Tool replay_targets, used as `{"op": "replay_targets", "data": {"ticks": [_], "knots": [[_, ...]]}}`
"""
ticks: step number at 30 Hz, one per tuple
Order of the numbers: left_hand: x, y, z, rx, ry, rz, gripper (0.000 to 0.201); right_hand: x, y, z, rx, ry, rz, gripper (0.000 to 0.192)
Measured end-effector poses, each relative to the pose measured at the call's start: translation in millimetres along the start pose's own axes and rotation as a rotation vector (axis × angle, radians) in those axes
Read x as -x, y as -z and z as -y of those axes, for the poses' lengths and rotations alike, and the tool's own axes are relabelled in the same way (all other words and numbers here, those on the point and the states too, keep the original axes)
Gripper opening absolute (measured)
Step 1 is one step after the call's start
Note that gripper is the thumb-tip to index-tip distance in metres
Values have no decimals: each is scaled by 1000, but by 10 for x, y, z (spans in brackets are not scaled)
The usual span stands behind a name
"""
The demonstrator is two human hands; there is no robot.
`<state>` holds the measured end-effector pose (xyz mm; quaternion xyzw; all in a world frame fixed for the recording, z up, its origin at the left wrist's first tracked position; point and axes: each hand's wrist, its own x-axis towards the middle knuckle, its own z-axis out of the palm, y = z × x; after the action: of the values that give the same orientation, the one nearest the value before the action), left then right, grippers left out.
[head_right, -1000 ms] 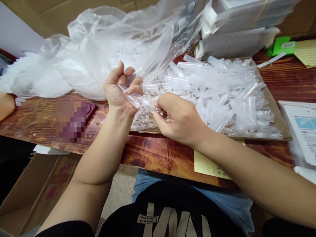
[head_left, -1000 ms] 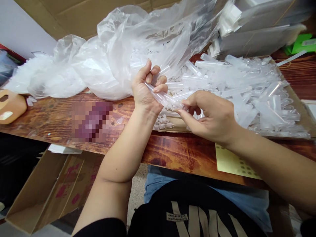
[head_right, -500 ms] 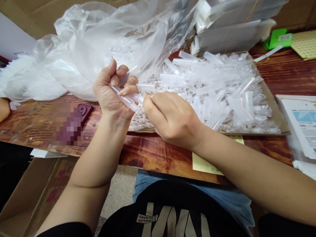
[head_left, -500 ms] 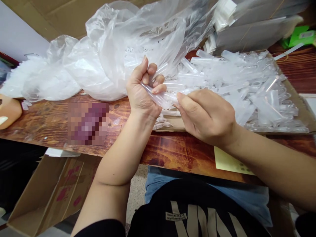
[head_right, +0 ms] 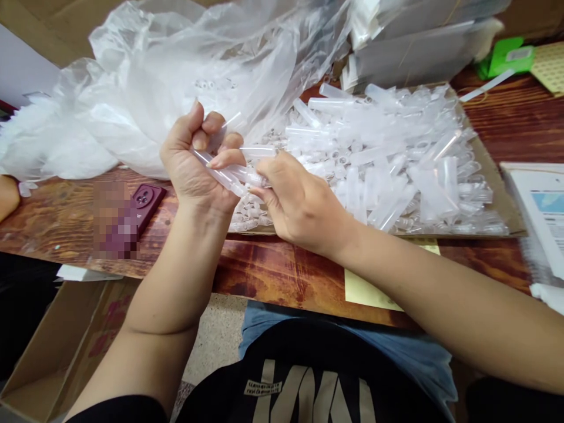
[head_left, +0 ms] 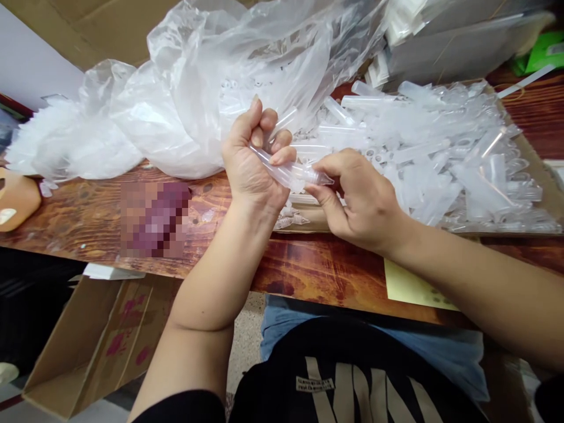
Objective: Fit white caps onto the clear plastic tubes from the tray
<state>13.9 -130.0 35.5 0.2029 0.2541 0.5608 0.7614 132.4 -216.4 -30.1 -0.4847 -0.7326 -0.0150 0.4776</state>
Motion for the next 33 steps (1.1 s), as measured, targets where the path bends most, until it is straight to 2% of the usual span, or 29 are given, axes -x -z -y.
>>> {"op": "replay_targets", "data": {"ticks": [2,4,7,9,10,12,17,20,23,27,30,33], "knots": [[23,-7,1,-31,-11,3,52,-13,-18,38,-20,-88,23,11],[51,-9,9,-48,-42,39,53,-38,-33,93,-161,-309,61,21],[99,-6,24,-103,-104,90,54,-73,-49,149,-674,-687,165,46],[125,-6,30,-149,-132,121,53,-88,-48,150,-1027,-867,319,56],[133,-6,31,-161,-145,136,53,-94,-46,143,-1129,-922,396,58],[137,-6,26,-171,-159,149,53,-97,-45,126,-1158,-929,442,57],[128,-16,5,-157,-172,134,54,-63,-95,138,-850,-641,173,36],[159,-28,-3,-161,-158,157,54,-44,-96,173,-758,-612,142,30],[214,-46,-21,-172,-159,200,53,-45,-53,207,-855,-695,203,37],[277,-83,-76,-265,-119,239,48,-65,5,242,-1191,-840,353,55],[309,-110,-117,-327,-77,252,52,-81,33,252,-1377,-922,468,58],[319,-113,-125,-313,-35,278,54,-107,58,236,-1460,-945,578,57]]}}
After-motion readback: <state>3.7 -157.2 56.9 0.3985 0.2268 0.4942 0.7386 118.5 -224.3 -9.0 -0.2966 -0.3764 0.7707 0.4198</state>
